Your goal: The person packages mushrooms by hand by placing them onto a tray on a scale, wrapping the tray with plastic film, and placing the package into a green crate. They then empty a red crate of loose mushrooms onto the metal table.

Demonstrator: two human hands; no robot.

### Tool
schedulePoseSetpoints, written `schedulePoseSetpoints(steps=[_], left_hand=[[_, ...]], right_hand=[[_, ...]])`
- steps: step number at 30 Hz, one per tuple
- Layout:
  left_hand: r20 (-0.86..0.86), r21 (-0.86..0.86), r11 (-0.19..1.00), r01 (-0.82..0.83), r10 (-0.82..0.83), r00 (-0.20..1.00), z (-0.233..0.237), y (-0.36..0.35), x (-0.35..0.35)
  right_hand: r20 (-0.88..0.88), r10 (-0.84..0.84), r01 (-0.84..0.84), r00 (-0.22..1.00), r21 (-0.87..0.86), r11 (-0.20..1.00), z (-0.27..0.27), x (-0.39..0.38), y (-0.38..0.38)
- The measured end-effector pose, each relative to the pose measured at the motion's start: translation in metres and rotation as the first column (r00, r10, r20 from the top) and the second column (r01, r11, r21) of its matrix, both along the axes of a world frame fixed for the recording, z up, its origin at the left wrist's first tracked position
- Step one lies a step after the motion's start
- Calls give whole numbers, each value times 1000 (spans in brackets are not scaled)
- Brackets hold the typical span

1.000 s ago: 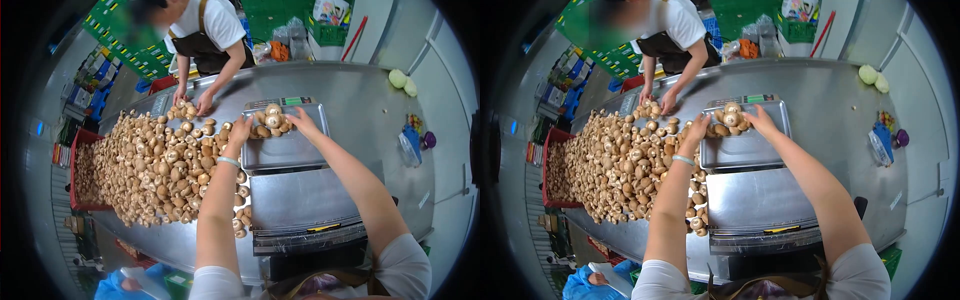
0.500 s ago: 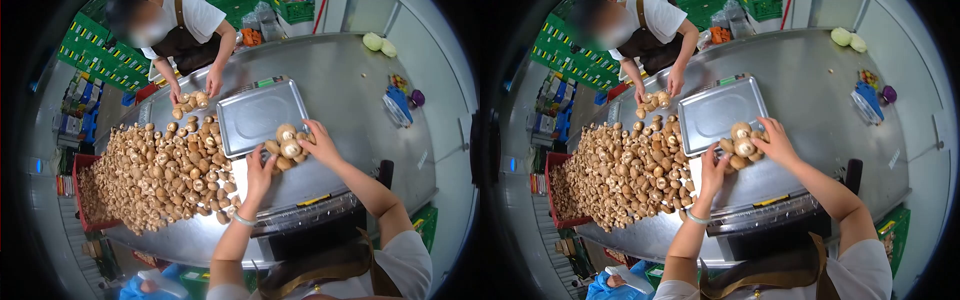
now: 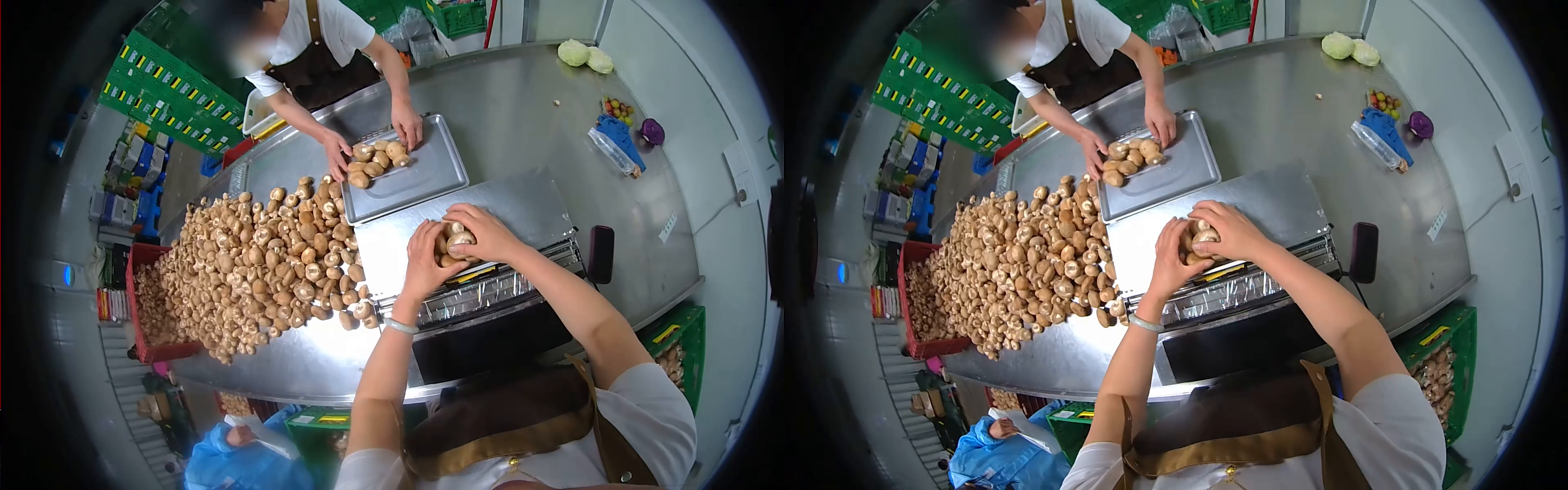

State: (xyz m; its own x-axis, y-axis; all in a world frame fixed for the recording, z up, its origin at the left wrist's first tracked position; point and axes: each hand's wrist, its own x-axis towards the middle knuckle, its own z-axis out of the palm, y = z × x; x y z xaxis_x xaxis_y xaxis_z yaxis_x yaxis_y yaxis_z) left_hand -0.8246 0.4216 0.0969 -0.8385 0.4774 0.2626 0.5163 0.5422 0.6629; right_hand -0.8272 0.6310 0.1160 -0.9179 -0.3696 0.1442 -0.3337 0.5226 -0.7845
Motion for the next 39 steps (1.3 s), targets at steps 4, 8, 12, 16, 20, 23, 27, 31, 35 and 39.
schedulePoseSetpoints(steps=[4,8,12,16,20,23,27,31,35,39], left_hand=[[47,104,991,-87,82,995,-12,6,2],[47,-44,996,-84,86,995,9,1,11],[232,239,878,-416,364,902,25,-51,46],[60,-179,737,-652,670,740,18,-105,110],[-136,-254,754,-606,592,794,-1,-66,138],[11,-228,799,-557,574,819,-20,-52,126],[818,247,913,-326,-16,575,33,-94,97],[760,593,748,-299,-397,515,122,-111,62],[500,859,329,-392,-372,782,127,-63,-5],[397,450,813,-370,189,898,1,-35,-66]], right_hand=[[-151,-20,37,988,113,993,-14,-4,-1],[-150,27,-10,988,116,993,-16,-8,4],[-19,-221,215,975,-169,962,34,31,60],[-7,-515,496,857,283,821,35,108,122],[-127,-548,522,827,536,663,3,154,85],[-93,-490,490,867,343,801,-30,146,70],[448,-229,350,864,-208,913,-12,138,106],[481,230,365,846,-837,409,70,121,113],[297,-109,316,949,-897,309,101,43,72],[104,-356,371,929,-239,898,-1,-39,51]])
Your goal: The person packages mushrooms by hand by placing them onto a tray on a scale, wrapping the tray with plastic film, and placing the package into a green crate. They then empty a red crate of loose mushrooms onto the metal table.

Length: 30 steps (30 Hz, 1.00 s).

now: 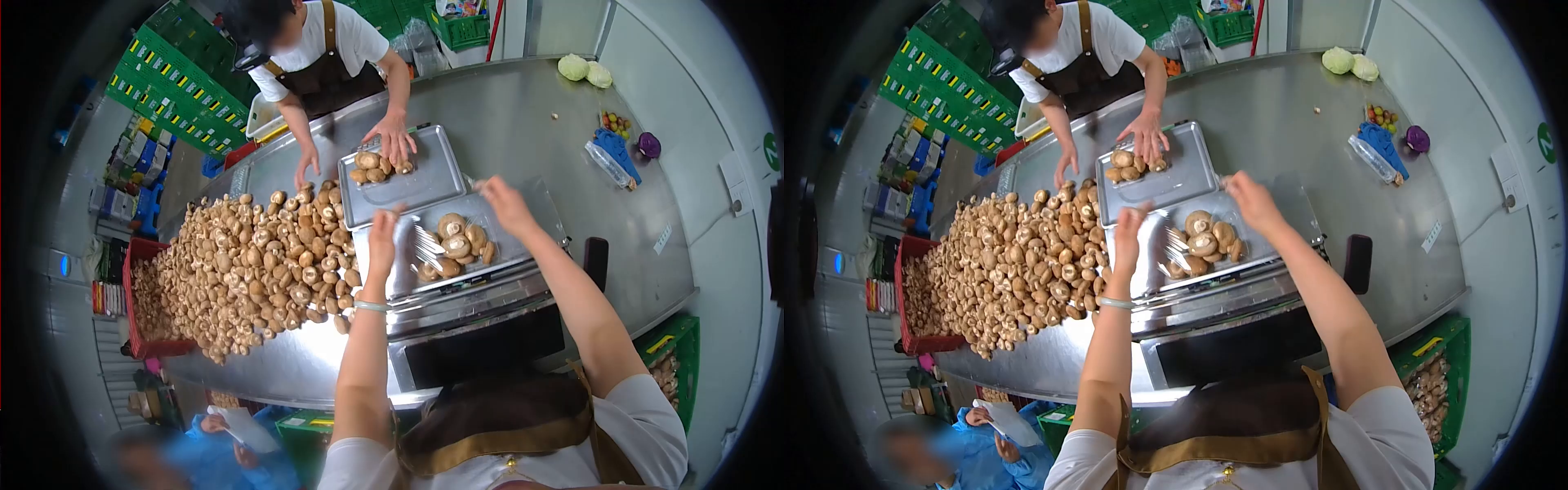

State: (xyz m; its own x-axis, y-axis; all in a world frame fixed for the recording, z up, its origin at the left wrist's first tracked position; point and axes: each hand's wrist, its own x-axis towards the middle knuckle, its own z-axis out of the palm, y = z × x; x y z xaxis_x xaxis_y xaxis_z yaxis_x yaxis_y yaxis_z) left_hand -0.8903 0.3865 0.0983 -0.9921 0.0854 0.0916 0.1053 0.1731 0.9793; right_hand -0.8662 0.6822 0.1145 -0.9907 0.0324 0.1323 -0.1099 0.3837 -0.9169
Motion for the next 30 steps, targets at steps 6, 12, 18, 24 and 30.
schedulePoseSetpoints(steps=[6,12,18,24,30], left_hand=[[256,-59,981,185,-164,953,-13,6,19],[205,-311,913,265,-208,956,-1,-9,48],[210,-281,939,197,-141,968,-12,6,52],[309,-192,966,174,-109,945,14,7,80],[602,9,983,181,-149,785,98,-11,183]], right_hand=[[306,155,-229,939,224,947,-6,2,-8],[414,199,-213,888,-12,977,3,24,9],[410,169,-188,896,6,982,-5,47,8],[151,28,-47,988,127,991,11,92,-14],[415,224,-138,882,-226,964,73,165,-15]])
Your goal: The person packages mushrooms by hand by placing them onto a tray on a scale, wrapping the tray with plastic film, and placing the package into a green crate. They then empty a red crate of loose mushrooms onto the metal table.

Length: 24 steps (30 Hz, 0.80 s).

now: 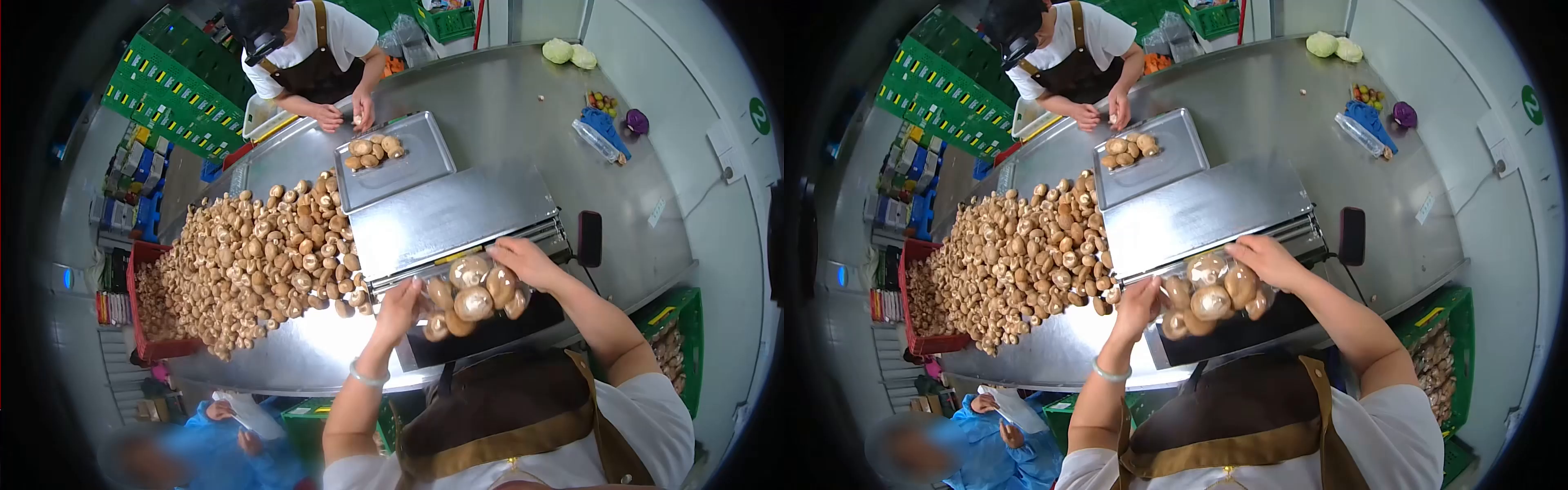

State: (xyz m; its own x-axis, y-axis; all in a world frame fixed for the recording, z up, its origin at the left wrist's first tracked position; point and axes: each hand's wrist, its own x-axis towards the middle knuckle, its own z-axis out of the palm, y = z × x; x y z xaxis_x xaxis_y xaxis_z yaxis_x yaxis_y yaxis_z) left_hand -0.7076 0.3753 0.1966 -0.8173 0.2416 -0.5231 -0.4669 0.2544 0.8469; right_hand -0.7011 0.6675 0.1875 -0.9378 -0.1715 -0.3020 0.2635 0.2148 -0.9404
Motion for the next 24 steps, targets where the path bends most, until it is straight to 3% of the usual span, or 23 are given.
schedulePoseSetpoints(steps=[1,2,3,5,6,7,8,10,13,14,16,17,19,21,24], left_hand=[[98,31,999,-24,21,995,-8,-3,17],[82,-61,998,17,-12,997,-24,-4,35],[-36,-123,992,40,-45,998,-58,-5,53],[-126,-367,925,102,-158,979,-100,-5,73],[-313,-361,933,7,-128,941,-123,-3,82],[-292,-544,839,21,-213,932,-129,4,88],[-363,-541,838,-75,-153,919,-132,8,93],[-453,-530,821,-214,-61,889,-132,10,106],[-435,-275,914,-300,160,886,-148,1,129],[-350,-201,945,-258,177,920,-155,1,137],[-451,-131,938,-322,233,861,-157,3,137],[-500,-90,931,-353,265,825,-157,3,136],[-403,70,918,-390,384,831,-153,-12,133],[-462,-54,944,-325,265,846,-132,-13,133],[-485,-442,888,-127,-117,867,-131,2,131]], right_hand=[[111,9,-2,994,-68,998,0,16,-1],[91,27,-27,995,-4,1000,-12,30,-1],[-84,59,-45,995,164,985,-32,44,1],[-74,102,-60,992,440,896,-64,69,2],[-105,64,-14,992,425,905,-77,79,1],[-102,14,33,995,446,894,-106,93,2],[-113,-21,70,993,452,890,-123,99,5],[-97,-117,146,988,391,909,-132,115,11],[-66,-247,255,967,233,938,-133,130,17],[-93,-256,270,962,210,940,-135,132,15],[-125,-287,298,950,81,951,-136,136,7],[-88,-350,354,933,30,935,-132,143,12],[-2,-475,474,880,-66,878,-93,164,24],[-32,-557,555,830,-46,830,-67,196,39],[-250,-628,676,737,291,677,-92,236,47]])
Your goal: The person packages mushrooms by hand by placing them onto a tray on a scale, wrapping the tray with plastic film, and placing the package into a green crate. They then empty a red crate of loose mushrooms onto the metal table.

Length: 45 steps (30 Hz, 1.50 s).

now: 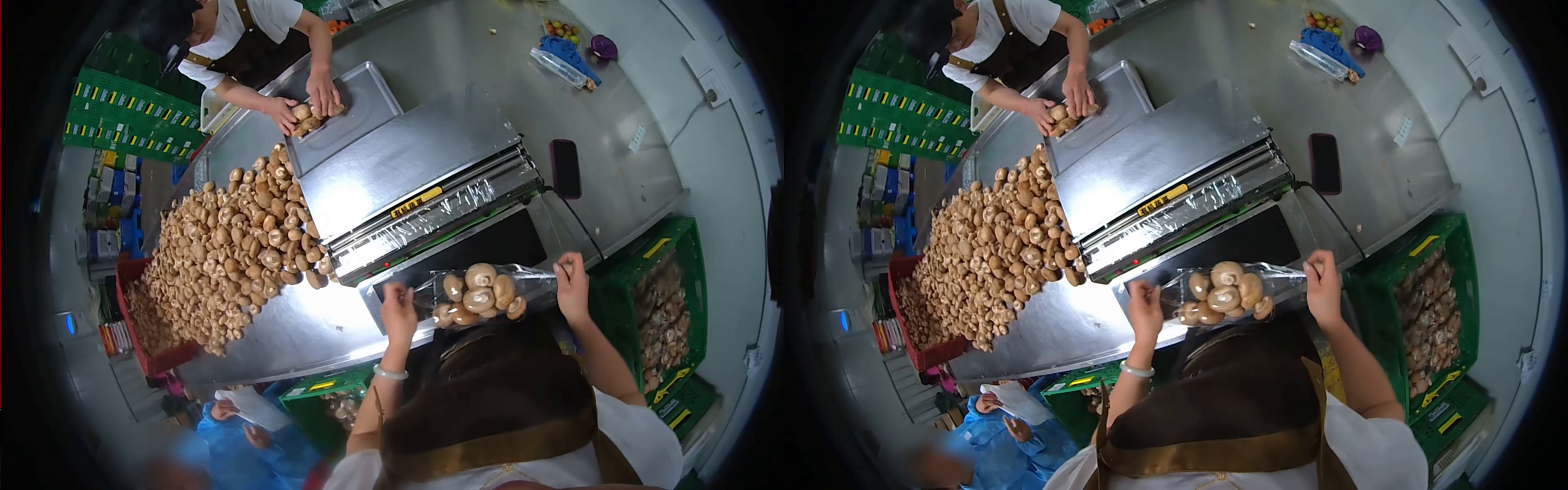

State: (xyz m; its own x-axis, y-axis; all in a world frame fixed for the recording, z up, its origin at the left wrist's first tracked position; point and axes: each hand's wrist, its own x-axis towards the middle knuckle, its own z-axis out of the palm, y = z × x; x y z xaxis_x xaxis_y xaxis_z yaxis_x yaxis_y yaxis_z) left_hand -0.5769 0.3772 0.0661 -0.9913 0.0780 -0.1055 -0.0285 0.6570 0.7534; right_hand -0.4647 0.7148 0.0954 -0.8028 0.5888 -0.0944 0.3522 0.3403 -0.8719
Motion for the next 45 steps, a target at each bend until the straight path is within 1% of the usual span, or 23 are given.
schedulePoseSetpoints(steps=[3,6,7,8,9,10,11,15,20,22,24,26,29,30,32,33,34,35,36,37,39,41,45], left_hand=[[-263,-436,858,271,-409,874,-32,24,-15],[-362,-422,821,386,-543,758,-37,69,-44],[-366,-377,797,472,-596,715,-36,76,-48],[-257,-213,832,512,-553,793,-31,78,-42],[-143,-42,859,510,-511,848,-23,84,-40],[-24,130,871,473,-474,880,-19,89,-38],[132,726,644,240,-473,871,-47,88,-27],[110,981,-21,-191,-753,649,31,81,28],[-116,983,8,186,-757,643,102,36,62],[34,990,108,96,-820,571,113,2,73],[127,992,96,-86,-846,518,105,-15,91],[114,935,-90,-343,-840,531,70,-15,109],[102,891,-304,-336,-588,803,94,-67,137],[126,828,-431,-359,-481,868,63,-66,151],[285,943,-189,-274,35,958,31,-74,176],[483,873,-276,-402,380,789,60,-85,191],[555,724,-621,-299,266,788,50,-110,202],[386,675,-738,2,355,852,30,-130,223],[272,752,-646,128,482,833,48,-153,244],[338,838,-541,74,620,708,57,-167,263],[462,825,-322,-464,857,227,47,-189,304],[607,762,-555,-334,792,68,37,-224,374],[365,614,-512,-601,859,-359,0,-267,526]], right_hand=[[46,-201,196,979,91,976,-88,22,-11],[157,-302,269,940,200,942,-158,20,-50],[-55,-294,264,954,-307,914,-179,27,-59],[-182,-423,164,888,-733,660,-200,34,-68],[-306,-76,-45,949,-371,927,-188,39,-85],[-213,124,-199,969,-378,904,-173,44,-92],[-61,347,-338,936,-438,833,-147,52,-96],[145,925,-726,352,-581,367,-50,51,-103],[331,912,-838,-244,-545,-26,40,-14,-118],[530,846,-895,-58,-403,192,71,-49,-133],[260,874,-751,410,-447,486,76,-65,-119],[-35,945,-798,326,-545,256,126,-83,-136],[181,973,-893,-141,-447,-47,163,-86,-208],[160,971,-897,-176,-433,-91,150,-90,-229],[95,988,-813,-122,-580,-45,128,-101,-279],[77,993,-758,-90,-652,-18,114,-104,-306],[55,996,-790,-71,-612,-22,95,-100,-332],[30,998,-820,-46,-572,-20,74,-92,-357],[2,996,-810,-90,-582,-72,63,-72,-386],[-29,991,-798,-128,-590,-120,57,-42,-416],[-77,817,-815,-571,-62,-576,52,17,-459],[-36,595,-591,-803,-77,-803,57,56,-488],[-13,453,-445,-891,-169,-879,64,71,-525]])
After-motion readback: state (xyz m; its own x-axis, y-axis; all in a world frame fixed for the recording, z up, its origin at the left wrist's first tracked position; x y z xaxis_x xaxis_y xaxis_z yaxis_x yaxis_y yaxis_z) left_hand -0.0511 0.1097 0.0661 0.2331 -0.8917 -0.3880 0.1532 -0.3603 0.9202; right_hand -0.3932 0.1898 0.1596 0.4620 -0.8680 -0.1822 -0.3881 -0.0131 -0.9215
